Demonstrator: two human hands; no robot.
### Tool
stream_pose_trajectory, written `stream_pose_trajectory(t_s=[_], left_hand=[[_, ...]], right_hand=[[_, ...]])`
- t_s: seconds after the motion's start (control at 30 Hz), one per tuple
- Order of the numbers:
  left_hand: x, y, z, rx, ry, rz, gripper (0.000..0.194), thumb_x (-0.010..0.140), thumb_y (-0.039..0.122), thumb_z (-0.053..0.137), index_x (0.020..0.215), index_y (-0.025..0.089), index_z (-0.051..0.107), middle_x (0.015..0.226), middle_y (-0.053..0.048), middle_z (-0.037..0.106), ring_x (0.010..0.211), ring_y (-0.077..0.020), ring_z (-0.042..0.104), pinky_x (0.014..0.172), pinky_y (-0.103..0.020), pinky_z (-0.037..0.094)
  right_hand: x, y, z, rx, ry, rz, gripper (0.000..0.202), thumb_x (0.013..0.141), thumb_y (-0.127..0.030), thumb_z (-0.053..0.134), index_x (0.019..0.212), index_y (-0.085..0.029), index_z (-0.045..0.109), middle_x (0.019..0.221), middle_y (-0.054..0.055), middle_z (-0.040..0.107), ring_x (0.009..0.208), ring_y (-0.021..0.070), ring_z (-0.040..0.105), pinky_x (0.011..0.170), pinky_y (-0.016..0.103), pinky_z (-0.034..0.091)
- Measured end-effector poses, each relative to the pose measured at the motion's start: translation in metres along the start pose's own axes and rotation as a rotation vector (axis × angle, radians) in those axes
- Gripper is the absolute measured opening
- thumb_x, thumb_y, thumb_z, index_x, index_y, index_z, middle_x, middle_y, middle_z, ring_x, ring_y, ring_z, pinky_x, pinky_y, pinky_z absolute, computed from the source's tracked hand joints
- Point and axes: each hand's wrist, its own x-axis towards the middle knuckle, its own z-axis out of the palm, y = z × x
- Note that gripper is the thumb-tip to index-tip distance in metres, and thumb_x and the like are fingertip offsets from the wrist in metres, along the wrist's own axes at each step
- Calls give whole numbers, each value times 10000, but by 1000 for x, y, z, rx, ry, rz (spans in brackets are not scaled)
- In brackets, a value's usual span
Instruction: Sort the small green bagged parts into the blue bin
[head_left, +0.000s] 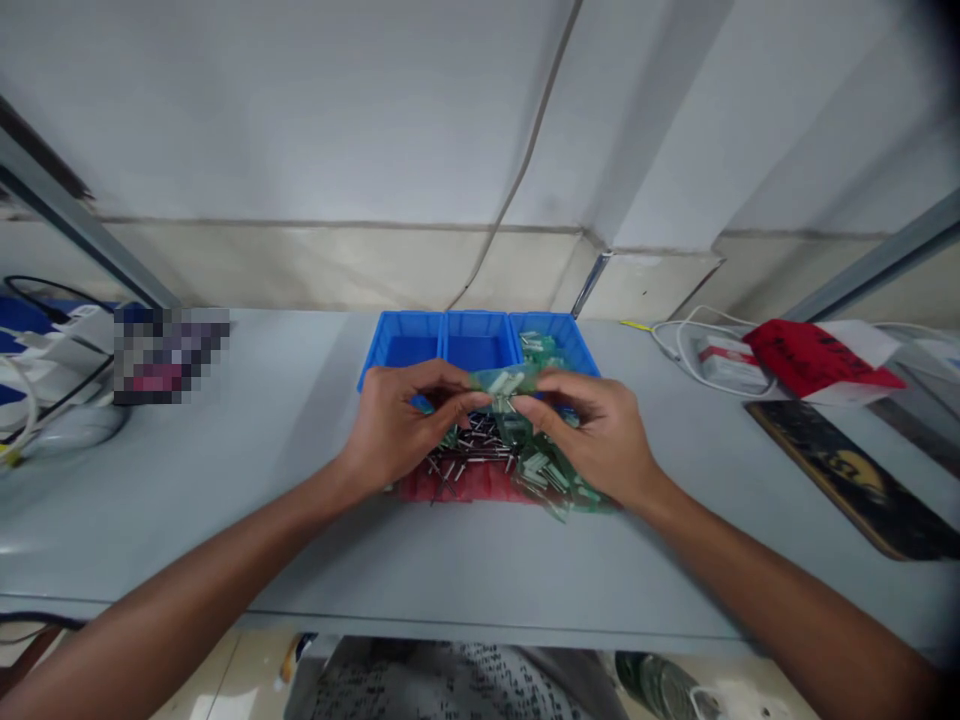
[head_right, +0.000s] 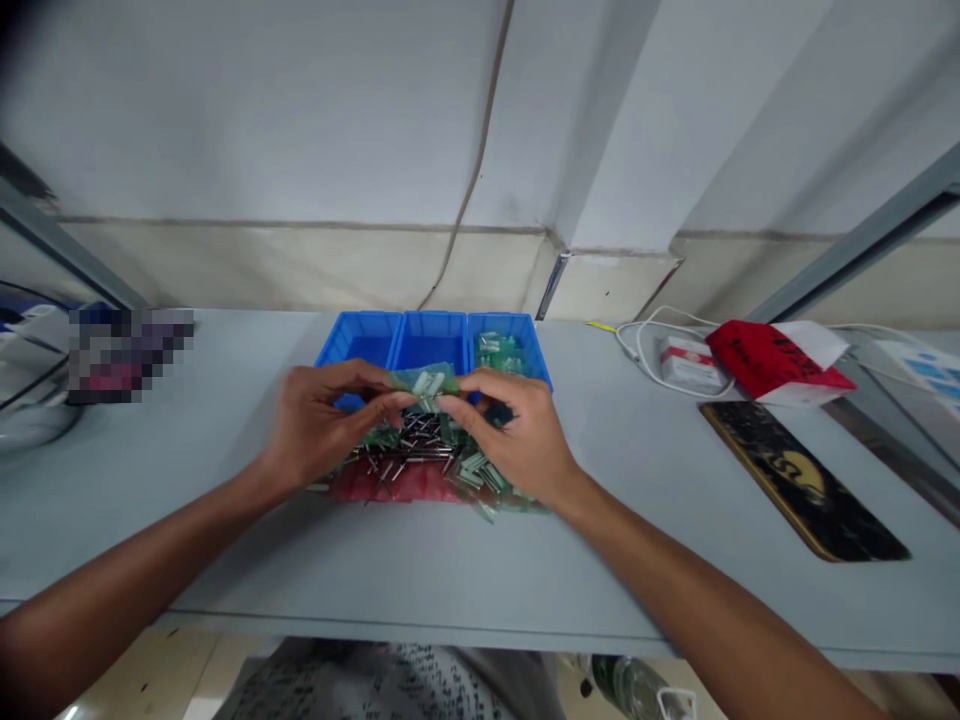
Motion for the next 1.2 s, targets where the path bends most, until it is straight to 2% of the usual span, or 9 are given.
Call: stream_pose_trajectory(t_s=[0.2,0.27,0.43,0.6,0.7,0.77,0.87,1.03,1.2], left_hand=[[8,-7,-6,-2,20,-27,287,972,433,597,906,176,707,794,-12,737,647,-95,678,606,-198,517],[10,-7,-7,-7,36,-13,284,980,421,583,909,172,697,817,-16,737,647,-93,680,592,-196,512],[8,-6,-7,86,-5,37,258,980,393,582,905,179,705,770,-11,716,651,-97,663,598,-200,507],[7,-7,-8,156,3,92,216,969,370,605,922,186,708,760,2,706,636,-85,644,599,-197,497],[10,-5,-12,167,37,92,211,964,366,617,911,185,711,740,6,702,635,-85,648,593,-196,494],[13,-3,-16,153,64,78,208,963,353,621,892,180,711,743,5,707,643,-84,663,591,-190,500],[17,-2,-20,123,103,63,209,959,350,629,884,171,706,775,1,724,645,-81,681,586,-181,515],[18,-5,-21,97,108,47,231,960,370,625,884,167,704,790,4,723,645,-87,691,580,-182,533],[16,-5,-19,177,115,121,192,955,316,630,864,164,706,723,14,705,618,-81,670,554,-174,502]], right_hand=[[22,41,-38,-32,310,182,403,865,-410,742,1224,-279,610,748,-10,717,714,216,687,636,337,520],[28,61,-52,-233,239,155,252,889,-437,700,1054,-247,712,836,47,749,802,243,701,719,375,537],[28,87,-56,-428,-34,78,248,895,-486,681,937,-278,808,899,56,765,986,288,619,918,479,503],[23,78,-51,-589,-147,-4,391,945,-516,592,752,-261,818,1176,91,669,1188,345,456,1076,588,368],[22,66,-49,-727,-216,-98,403,968,-511,551,819,-263,833,1344,97,571,1259,371,404,1086,619,356],[21,55,-46,-756,-167,-186,349,972,-475,562,914,-259,831,1370,106,566,1271,373,414,1074,616,374],[17,35,-39,-645,-139,-387,241,939,-396,651,1044,-236,799,1234,99,678,1120,297,567,984,500,484],[3,14,-24,-668,-370,-585,271,940,-362,660,1125,-188,752,923,20,797,799,207,689,687,359,544],[-1,10,-17,-727,-148,-652,233,913,-133,650,1123,-151,748,854,25,794,775,190,709,652,325,542]])
